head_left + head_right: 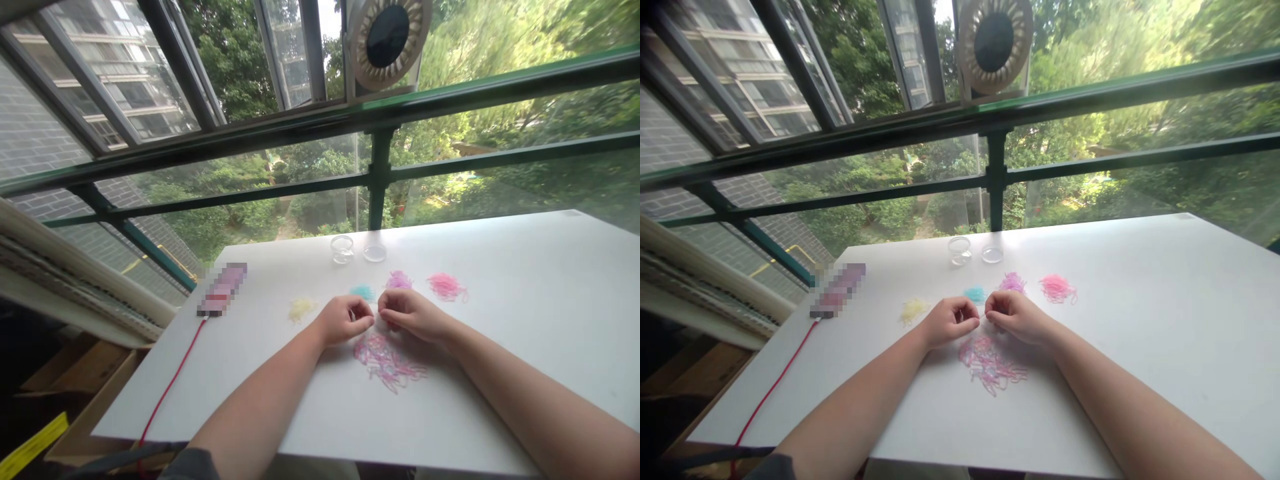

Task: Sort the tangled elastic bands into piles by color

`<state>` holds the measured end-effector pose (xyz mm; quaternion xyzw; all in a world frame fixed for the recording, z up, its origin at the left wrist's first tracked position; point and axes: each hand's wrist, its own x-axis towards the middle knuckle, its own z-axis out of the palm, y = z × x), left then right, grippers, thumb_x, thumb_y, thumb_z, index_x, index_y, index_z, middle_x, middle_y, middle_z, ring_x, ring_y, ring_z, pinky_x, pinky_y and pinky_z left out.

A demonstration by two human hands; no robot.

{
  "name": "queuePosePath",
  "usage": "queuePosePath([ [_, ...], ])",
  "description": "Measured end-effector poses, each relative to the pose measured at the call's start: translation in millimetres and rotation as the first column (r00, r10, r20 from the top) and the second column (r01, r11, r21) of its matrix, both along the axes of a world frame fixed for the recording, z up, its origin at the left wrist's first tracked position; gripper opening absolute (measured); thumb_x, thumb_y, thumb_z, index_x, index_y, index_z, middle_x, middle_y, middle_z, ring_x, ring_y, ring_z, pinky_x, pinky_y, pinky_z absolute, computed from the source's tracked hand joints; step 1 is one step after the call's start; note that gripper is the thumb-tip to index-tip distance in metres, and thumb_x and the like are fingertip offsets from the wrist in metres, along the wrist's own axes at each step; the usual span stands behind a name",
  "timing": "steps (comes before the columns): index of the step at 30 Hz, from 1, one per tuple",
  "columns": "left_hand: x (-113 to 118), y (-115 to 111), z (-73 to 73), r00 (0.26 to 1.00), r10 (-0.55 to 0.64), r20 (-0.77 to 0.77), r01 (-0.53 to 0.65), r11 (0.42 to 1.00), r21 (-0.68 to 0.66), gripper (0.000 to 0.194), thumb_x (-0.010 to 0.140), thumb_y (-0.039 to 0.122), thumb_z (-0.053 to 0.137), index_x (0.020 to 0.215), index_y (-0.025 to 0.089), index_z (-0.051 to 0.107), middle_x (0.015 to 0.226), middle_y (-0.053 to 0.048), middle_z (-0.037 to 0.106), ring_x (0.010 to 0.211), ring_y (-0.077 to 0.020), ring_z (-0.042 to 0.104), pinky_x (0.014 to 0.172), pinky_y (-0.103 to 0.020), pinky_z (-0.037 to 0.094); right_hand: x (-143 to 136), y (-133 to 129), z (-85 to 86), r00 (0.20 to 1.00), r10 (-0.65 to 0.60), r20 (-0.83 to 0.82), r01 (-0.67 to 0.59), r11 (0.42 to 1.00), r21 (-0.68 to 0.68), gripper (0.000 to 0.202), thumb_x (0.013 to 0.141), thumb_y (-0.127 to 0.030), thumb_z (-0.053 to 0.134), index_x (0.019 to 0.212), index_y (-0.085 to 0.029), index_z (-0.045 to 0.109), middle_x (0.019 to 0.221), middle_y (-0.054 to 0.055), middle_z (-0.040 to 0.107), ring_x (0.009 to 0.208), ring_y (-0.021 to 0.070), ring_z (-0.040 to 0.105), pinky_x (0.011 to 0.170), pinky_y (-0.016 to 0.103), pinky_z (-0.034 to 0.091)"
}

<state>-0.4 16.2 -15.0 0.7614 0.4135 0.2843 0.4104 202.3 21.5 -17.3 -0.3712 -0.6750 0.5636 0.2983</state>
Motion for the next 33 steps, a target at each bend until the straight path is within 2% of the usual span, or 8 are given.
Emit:
queuePosePath([
  [8, 0.7, 1.1, 0.2, 1.000, 0.024, -0.010, -0.023, 0.999, 0.037, 0.029, 0.076, 0.035, 0.064, 0.096, 0.014, 0.066, 0.076, -0.003, 0.065, 0.059, -0.0082, 0.050, 0.057, -0.020, 0.041, -1.1, -1.7, 2.6, 1.000, 0.002, 0.014, -0.002, 1.000, 0.019, 0.012, 0.080, -0.026, 0.059, 0.074, -0.017, 0.052, 0.055, -0.003, 0.052, 0.048, 0.0091, 0.047, 0.047, 0.022, 0.035],
  [15, 1.3, 1.1, 2.4, 0.999, 0.031, -0.024, -0.031, 0.999, 0.024, 0.020, 0.078, 0.033, 0.061, 0.081, 0.014, 0.066, 0.071, -0.002, 0.064, 0.057, -0.0080, 0.049, 0.054, -0.019, 0.039, -0.8, -1.5, 4.4, 1.000, 0.013, 0.015, -0.013, 0.999, 0.032, 0.012, 0.078, -0.026, 0.060, 0.075, -0.017, 0.053, 0.057, -0.002, 0.056, 0.049, 0.0098, 0.050, 0.046, 0.022, 0.036],
  [33, 2.0, 1.8, 5.4, 0.999, 0.037, -0.003, -0.037, 0.999, -0.028, 0.024, 0.072, 0.036, 0.067, 0.076, 0.013, 0.063, 0.070, -0.002, 0.064, 0.054, -0.0068, 0.048, 0.053, -0.019, 0.039, 1.9, 0.0, 4.2, 1.000, 0.009, -0.002, -0.009, 0.998, 0.065, 0.012, 0.080, -0.024, 0.058, 0.075, -0.019, 0.048, 0.053, -0.005, 0.052, 0.049, 0.0100, 0.051, 0.047, 0.022, 0.039],
])
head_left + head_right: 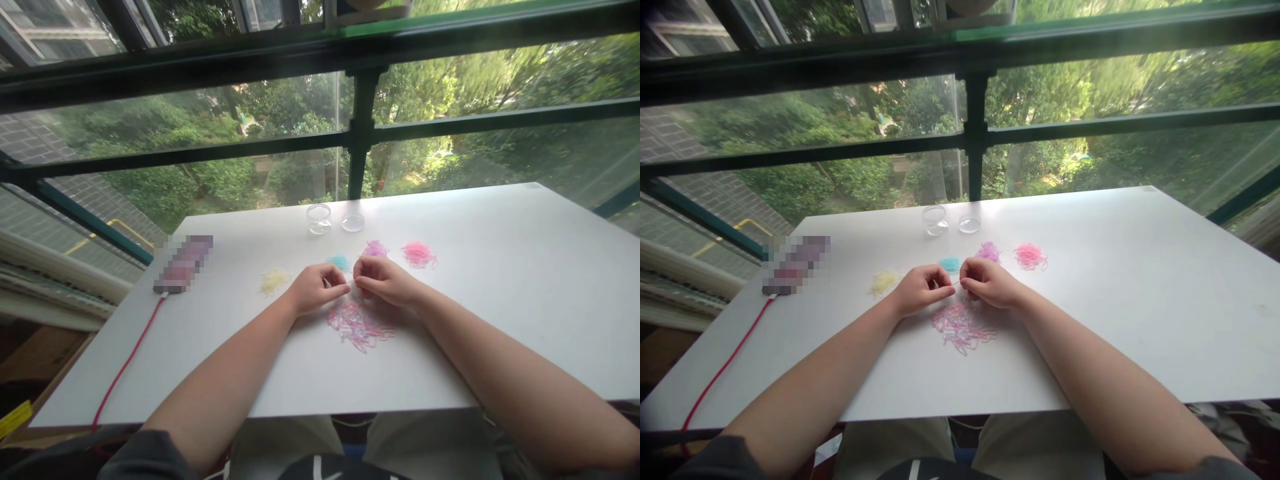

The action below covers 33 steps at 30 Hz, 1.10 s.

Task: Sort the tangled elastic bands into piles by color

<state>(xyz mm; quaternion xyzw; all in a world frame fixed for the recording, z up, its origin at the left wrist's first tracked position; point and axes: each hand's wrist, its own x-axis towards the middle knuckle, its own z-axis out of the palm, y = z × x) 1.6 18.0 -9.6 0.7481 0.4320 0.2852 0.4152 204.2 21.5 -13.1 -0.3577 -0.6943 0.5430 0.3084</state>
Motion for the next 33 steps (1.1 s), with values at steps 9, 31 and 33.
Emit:
queuePosePath([
  [9, -1.6, 2.0, -2.6, 0.998, -0.030, 0.049, 0.030, 1.000, 0.007, 0.028, 0.071, 0.035, 0.069, 0.088, 0.013, 0.061, 0.083, -0.005, 0.066, 0.060, -0.0077, 0.052, 0.055, -0.019, 0.042, 0.1, 0.6, 0.8, 1.000, -0.009, -0.020, 0.009, 1.000, -0.012, 0.014, 0.079, -0.027, 0.060, 0.076, -0.019, 0.048, 0.053, -0.005, 0.052, 0.049, 0.0101, 0.051, 0.049, 0.023, 0.040],
  [31, -2.3, 1.8, -4.7, 0.999, -0.022, -0.038, 0.023, 0.999, 0.023, 0.026, 0.078, 0.036, 0.062, 0.091, 0.017, 0.074, 0.072, -0.004, 0.070, 0.058, -0.0096, 0.049, 0.054, -0.020, 0.038, 0.5, -0.9, 1.8, 0.996, 0.069, -0.050, -0.069, 0.998, -0.009, 0.010, 0.079, -0.021, 0.061, 0.080, -0.016, 0.052, 0.062, -0.002, 0.057, 0.055, 0.0103, 0.053, 0.053, 0.023, 0.041],
  [33, -2.4, 1.7, -4.2, 0.999, -0.025, -0.044, 0.026, 0.999, 0.031, 0.026, 0.078, 0.036, 0.063, 0.091, 0.017, 0.075, 0.072, -0.004, 0.070, 0.057, -0.0097, 0.050, 0.053, -0.020, 0.037, 0.7, -1.1, 1.6, 0.997, 0.068, -0.034, -0.068, 0.998, -0.001, 0.010, 0.079, -0.021, 0.061, 0.080, -0.016, 0.052, 0.061, -0.002, 0.057, 0.055, 0.0103, 0.053, 0.053, 0.022, 0.040],
])
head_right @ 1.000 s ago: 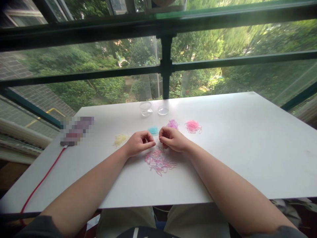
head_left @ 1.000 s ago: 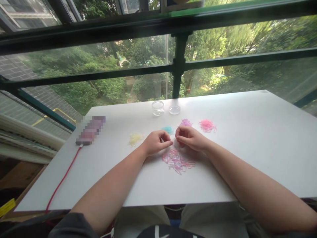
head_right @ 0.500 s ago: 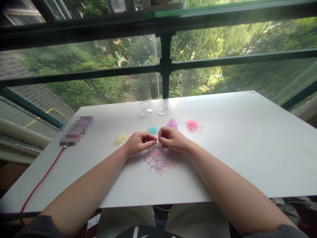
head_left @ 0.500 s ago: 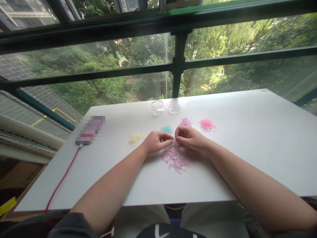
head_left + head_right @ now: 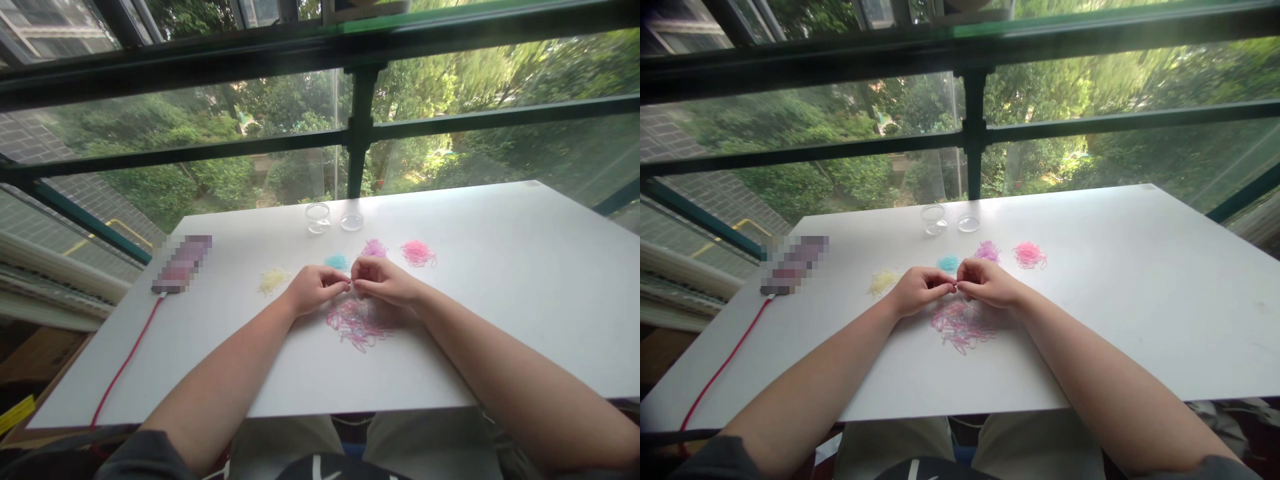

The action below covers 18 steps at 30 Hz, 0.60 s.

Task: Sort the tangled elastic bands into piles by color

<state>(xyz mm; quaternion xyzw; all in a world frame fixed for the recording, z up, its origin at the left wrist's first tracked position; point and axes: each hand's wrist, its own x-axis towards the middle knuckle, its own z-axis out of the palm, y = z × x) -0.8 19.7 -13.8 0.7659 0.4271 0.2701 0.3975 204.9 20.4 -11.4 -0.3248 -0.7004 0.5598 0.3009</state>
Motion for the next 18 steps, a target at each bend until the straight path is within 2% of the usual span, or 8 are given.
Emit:
queuePosePath([
  [5, -0.5, -0.3, -0.1, 1.000, 0.000, -0.001, 0.000, 1.000, -0.030, 0.026, 0.079, 0.036, 0.061, 0.092, 0.017, 0.075, 0.075, -0.004, 0.072, 0.058, -0.0105, 0.053, 0.054, -0.020, 0.039, -0.8, 0.2, -1.5, 0.999, -0.029, 0.028, 0.029, 1.000, -0.011, 0.011, 0.081, -0.023, 0.059, 0.076, -0.016, 0.052, 0.059, -0.002, 0.057, 0.053, 0.0102, 0.052, 0.052, 0.022, 0.039],
  [10, -0.6, -0.1, -1.7, 0.999, -0.016, 0.049, 0.019, 0.998, -0.064, 0.027, 0.081, 0.035, 0.060, 0.094, 0.016, 0.074, 0.081, -0.005, 0.073, 0.066, -0.0130, 0.061, 0.061, -0.021, 0.045, -1.0, 0.2, -1.0, 0.999, -0.033, 0.030, 0.034, 0.999, -0.011, 0.009, 0.080, -0.021, 0.058, 0.075, -0.016, 0.052, 0.060, -0.002, 0.056, 0.054, 0.0102, 0.053, 0.052, 0.022, 0.039],
  [18, 0.0, 0.1, -0.7, 0.996, -0.027, 0.086, 0.034, 0.996, -0.078, 0.028, 0.081, 0.035, 0.060, 0.095, 0.015, 0.073, 0.085, -0.007, 0.074, 0.071, -0.0144, 0.064, 0.065, -0.022, 0.048, -1.0, 0.1, -0.5, 0.999, -0.038, 0.037, 0.038, 0.999, -0.002, 0.007, 0.077, -0.017, 0.058, 0.076, -0.016, 0.052, 0.058, -0.003, 0.055, 0.052, 0.0094, 0.049, 0.050, 0.021, 0.036],
])
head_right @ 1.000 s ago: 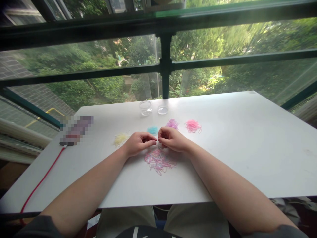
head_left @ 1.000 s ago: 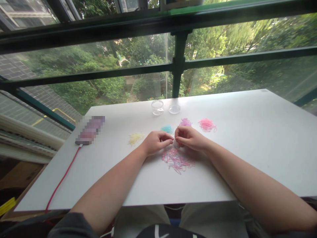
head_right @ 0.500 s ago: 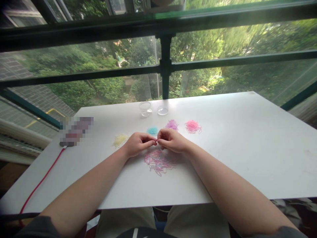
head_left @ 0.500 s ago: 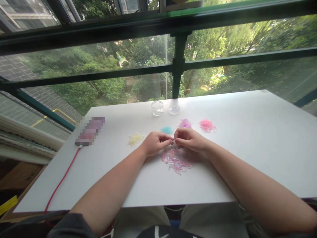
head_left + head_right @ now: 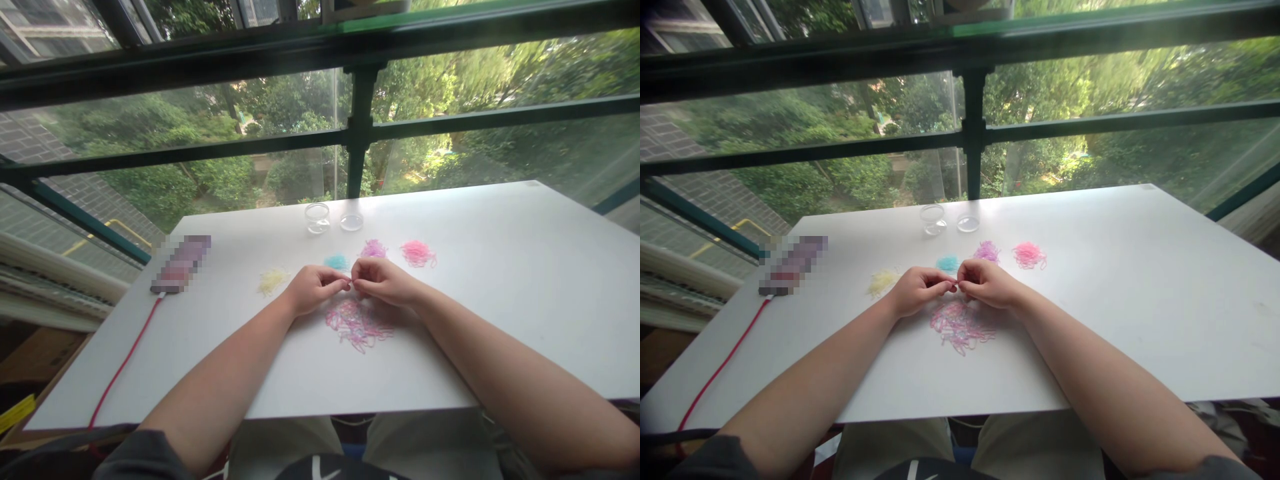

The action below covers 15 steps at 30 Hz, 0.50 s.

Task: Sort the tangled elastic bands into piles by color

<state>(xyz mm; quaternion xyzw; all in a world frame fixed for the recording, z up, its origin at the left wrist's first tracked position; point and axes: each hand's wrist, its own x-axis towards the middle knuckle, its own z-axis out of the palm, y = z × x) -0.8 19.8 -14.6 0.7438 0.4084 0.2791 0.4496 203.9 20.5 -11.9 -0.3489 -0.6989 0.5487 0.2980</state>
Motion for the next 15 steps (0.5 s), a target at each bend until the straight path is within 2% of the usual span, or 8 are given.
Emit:
queuePosePath([
  [8, -0.5, 0.3, -1.9, 0.999, 0.016, -0.028, -0.015, 0.999, 0.044, 0.025, 0.079, 0.032, 0.062, 0.095, 0.015, 0.074, 0.078, -0.006, 0.073, 0.066, -0.0132, 0.061, 0.060, -0.021, 0.045, -0.1, 0.1, 0.1, 1.000, -0.008, -0.020, 0.007, 1.000, -0.011, 0.007, 0.075, -0.015, 0.059, 0.076, -0.016, 0.052, 0.058, -0.003, 0.055, 0.053, 0.0091, 0.050, 0.050, 0.021, 0.037],
  [15, 0.8, -0.3, -0.2, 0.999, 0.047, -0.015, -0.047, 0.998, 0.051, 0.021, 0.076, 0.032, 0.065, 0.084, 0.014, 0.072, 0.069, -0.003, 0.068, 0.054, -0.0078, 0.050, 0.051, -0.019, 0.037, -0.9, 0.1, 1.5, 1.000, -0.018, -0.010, 0.017, 0.998, -0.053, 0.007, 0.076, -0.021, 0.060, 0.078, -0.015, 0.057, 0.059, -0.002, 0.057, 0.052, 0.0096, 0.052, 0.050, 0.022, 0.040],
])
